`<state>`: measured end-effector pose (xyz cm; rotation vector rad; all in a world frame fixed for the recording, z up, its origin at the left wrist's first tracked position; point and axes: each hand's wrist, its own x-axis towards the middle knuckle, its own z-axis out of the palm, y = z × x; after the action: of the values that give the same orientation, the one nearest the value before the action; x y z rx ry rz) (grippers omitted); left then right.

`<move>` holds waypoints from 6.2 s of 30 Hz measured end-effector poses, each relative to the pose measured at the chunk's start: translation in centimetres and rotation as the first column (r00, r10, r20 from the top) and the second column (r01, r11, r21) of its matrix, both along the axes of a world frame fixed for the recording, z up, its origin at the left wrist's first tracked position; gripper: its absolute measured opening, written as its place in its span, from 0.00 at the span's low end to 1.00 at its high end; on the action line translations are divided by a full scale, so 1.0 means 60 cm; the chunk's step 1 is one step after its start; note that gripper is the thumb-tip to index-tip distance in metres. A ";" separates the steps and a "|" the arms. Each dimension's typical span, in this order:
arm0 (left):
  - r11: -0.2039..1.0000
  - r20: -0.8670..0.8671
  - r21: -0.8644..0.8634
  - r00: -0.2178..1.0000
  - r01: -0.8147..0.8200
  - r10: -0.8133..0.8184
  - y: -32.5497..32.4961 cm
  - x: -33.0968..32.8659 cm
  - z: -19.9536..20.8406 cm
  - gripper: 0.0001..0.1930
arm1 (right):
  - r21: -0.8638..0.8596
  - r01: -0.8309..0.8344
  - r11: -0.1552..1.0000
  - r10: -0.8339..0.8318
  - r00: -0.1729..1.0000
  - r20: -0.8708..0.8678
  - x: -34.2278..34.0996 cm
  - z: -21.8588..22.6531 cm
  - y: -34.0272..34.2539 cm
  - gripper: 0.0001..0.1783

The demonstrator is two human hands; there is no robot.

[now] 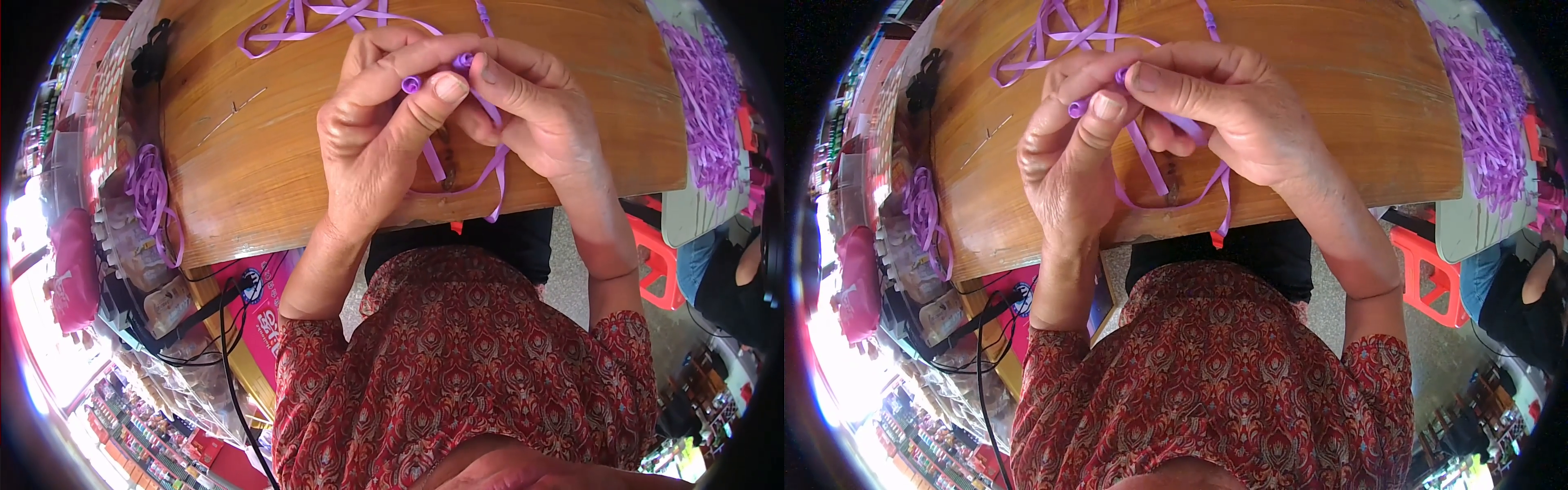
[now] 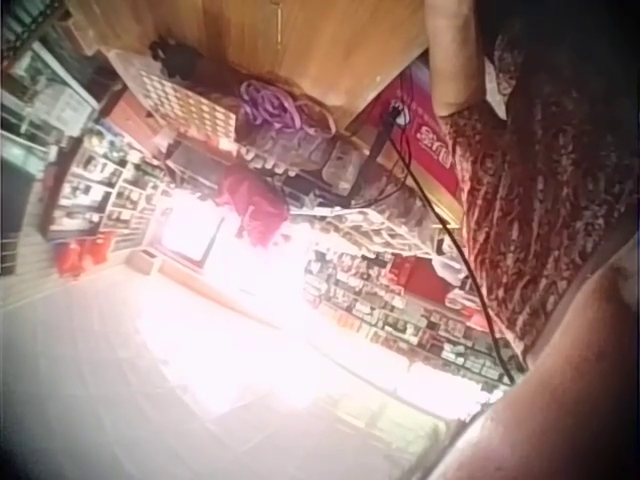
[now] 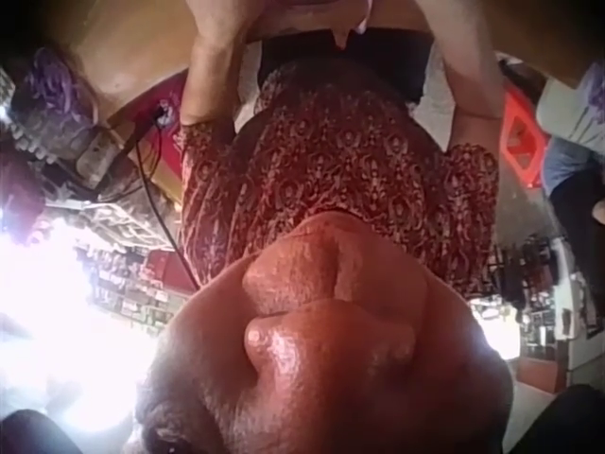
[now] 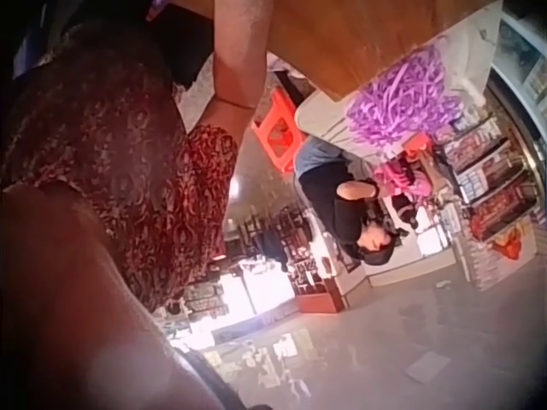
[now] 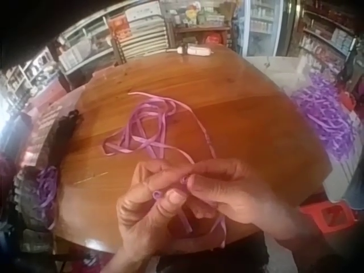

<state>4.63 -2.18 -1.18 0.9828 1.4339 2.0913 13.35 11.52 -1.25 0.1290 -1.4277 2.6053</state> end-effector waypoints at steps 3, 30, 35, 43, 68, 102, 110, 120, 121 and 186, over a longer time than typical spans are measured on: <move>0.992 -0.304 0.009 0.944 -0.127 0.124 0.004 0.001 0.004 0.12 | -0.075 -0.040 0.996 0.042 0.999 0.027 0.005 0.008 0.010 0.15; 0.883 -0.696 -0.353 0.717 -0.308 -0.028 -0.029 -0.007 0.035 0.11 | 0.784 0.477 0.397 -0.344 0.869 -0.355 0.013 0.028 -0.025 0.08; 0.979 -0.326 -0.185 0.945 -0.090 0.025 -0.032 -0.008 0.011 0.12 | 0.676 0.496 0.545 -0.396 0.863 -0.314 0.014 0.029 -0.025 0.08; 0.996 -0.234 -0.041 0.970 -0.084 0.072 -0.031 -0.006 0.011 0.08 | 0.700 0.517 0.493 -0.347 0.854 -0.387 0.009 0.035 -0.020 0.13; 0.971 -0.551 -0.070 0.820 -0.227 0.152 -0.027 -0.012 0.010 0.08 | 0.772 0.542 0.333 -0.270 0.839 -0.473 0.007 0.037 -0.012 0.11; 0.992 -0.508 -0.129 0.858 0.009 -0.074 -0.034 -0.004 0.004 0.05 | 0.808 0.567 0.160 -0.052 0.822 -0.566 0.028 0.033 0.003 0.13; 0.997 -0.054 -0.026 0.995 0.077 -0.078 -0.031 0.001 -0.006 0.05 | 0.863 0.477 0.167 -0.077 0.879 -0.471 0.028 0.056 -0.010 0.20; 0.999 0.107 -0.018 0.993 0.051 -0.048 -0.033 -0.001 -0.004 0.05 | 0.627 0.420 0.657 -0.403 0.898 -0.178 0.014 0.060 -0.041 0.26; 0.999 0.108 -0.016 0.993 0.050 -0.048 -0.035 -0.002 -0.007 0.05 | 0.708 0.419 0.568 -0.360 0.900 -0.244 0.014 0.065 -0.038 0.25; 0.988 -0.602 -0.087 0.797 -0.129 0.052 -0.018 0.001 -0.010 0.07 | 0.609 0.034 0.793 -0.161 0.975 0.155 0.052 0.038 0.030 0.12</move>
<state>4.70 -3.24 -1.77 1.6534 1.9123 1.7916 16.45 13.29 1.03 -0.1350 -2.2316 2.0241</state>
